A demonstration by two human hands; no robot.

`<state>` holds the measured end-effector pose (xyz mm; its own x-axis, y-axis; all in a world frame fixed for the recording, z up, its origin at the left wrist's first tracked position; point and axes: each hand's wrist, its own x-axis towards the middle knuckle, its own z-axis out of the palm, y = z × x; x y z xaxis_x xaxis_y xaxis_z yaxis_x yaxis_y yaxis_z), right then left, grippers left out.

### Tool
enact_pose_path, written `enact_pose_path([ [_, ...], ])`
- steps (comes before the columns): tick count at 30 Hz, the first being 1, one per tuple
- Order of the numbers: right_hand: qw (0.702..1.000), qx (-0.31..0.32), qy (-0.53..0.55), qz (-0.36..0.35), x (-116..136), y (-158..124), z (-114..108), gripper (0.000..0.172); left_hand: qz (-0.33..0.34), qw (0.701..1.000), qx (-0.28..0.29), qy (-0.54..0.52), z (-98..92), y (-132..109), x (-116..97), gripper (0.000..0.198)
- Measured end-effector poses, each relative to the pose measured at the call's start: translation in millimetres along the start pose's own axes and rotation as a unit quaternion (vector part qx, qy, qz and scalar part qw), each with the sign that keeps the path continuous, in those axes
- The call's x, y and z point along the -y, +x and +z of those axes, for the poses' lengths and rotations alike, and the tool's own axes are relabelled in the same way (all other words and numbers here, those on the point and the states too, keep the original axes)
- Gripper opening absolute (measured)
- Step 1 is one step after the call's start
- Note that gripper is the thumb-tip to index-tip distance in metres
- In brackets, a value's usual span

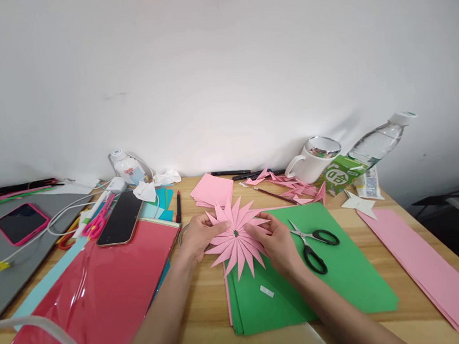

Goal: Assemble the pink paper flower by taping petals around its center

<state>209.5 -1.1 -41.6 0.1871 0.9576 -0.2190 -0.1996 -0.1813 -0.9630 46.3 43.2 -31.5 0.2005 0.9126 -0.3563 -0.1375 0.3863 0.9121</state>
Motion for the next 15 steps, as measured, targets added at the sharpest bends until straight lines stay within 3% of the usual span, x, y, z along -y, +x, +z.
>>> enact_pose_path([
  [5,0.994,0.043,0.098,0.037,3.1,6.9,-3.4,0.05,0.005,0.999,-0.038,-0.011,1.5,-1.9,-5.6,0.031],
  [9,0.981,0.063,0.158,0.097,-0.9,8.1,-6.0,0.041,0.044,0.994,-0.091,-0.05,3.4,-0.7,-6.1,0.029],
  [15,0.986,0.093,0.125,0.058,-5.7,1.6,0.1,0.049,0.058,0.99,-0.103,-0.073,6.2,0.4,-4.5,0.033],
])
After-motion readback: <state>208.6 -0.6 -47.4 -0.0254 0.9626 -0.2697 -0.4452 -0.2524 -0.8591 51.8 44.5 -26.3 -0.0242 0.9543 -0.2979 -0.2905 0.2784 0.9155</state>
